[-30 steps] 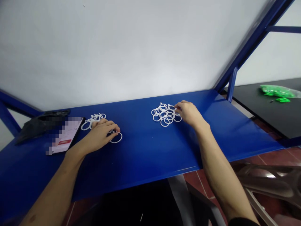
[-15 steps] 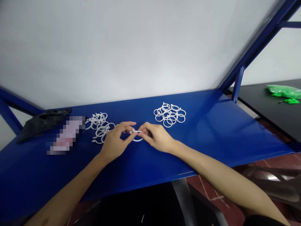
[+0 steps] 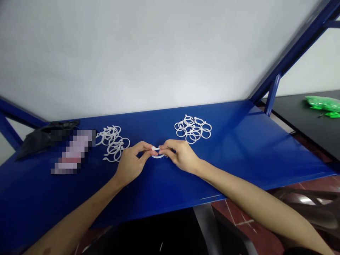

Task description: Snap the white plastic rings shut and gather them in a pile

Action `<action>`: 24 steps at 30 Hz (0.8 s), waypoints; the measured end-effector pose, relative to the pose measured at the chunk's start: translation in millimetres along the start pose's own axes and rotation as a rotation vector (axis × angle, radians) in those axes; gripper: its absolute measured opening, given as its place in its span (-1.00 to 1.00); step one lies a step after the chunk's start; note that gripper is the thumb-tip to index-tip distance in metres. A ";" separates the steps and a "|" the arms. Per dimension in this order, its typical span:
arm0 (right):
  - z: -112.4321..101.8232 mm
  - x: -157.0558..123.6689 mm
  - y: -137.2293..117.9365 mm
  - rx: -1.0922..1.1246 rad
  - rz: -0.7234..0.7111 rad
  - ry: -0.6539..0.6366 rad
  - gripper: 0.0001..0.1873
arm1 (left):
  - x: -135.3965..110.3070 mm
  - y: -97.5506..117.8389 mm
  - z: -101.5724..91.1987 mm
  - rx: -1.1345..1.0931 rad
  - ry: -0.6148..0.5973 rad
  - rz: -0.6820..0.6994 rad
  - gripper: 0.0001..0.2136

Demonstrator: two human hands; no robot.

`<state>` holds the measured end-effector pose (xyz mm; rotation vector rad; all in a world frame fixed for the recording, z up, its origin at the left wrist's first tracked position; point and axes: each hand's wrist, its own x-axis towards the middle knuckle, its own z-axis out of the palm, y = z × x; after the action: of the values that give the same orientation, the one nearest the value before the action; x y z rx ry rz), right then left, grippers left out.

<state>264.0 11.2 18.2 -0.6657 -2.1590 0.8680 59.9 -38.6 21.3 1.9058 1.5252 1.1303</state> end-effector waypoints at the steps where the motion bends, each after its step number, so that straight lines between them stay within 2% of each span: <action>1: -0.3 -1.2 -0.3 -0.018 -0.044 -0.024 -0.79 | -0.9 -1.0 0.1 0.018 -0.005 0.021 -0.90; 5: -1.7 -1.9 -2.4 -0.117 -0.147 -0.059 -0.79 | -0.9 -0.3 -1.0 0.051 -0.023 0.107 -0.88; 10: -14.5 10.3 -3.4 -0.311 -0.140 0.109 -0.80 | 6.6 -4.9 -4.8 0.202 -0.033 0.194 -0.87; 12: -26.8 15.7 -0.5 -0.421 -0.065 0.212 -0.78 | 11.4 -14.6 -11.3 0.360 -0.037 0.192 -0.82; 16: -61.2 20.3 18.3 -0.610 0.160 0.394 -0.75 | 20.4 -37.2 -34.9 0.678 0.043 0.073 -0.72; 20: -90.0 18.0 49.4 -0.685 0.327 0.444 -0.77 | 23.7 -47.6 -55.0 0.867 0.006 -0.042 -0.69; 24: -97.4 17.8 71.0 -0.626 0.409 0.461 -0.79 | 22.9 -47.9 -60.3 0.877 -0.080 -0.061 -0.72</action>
<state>340.9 105.6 24.2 -1.4943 -1.8739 0.1621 -15.7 -11.8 26.1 2.3440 2.2350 0.3340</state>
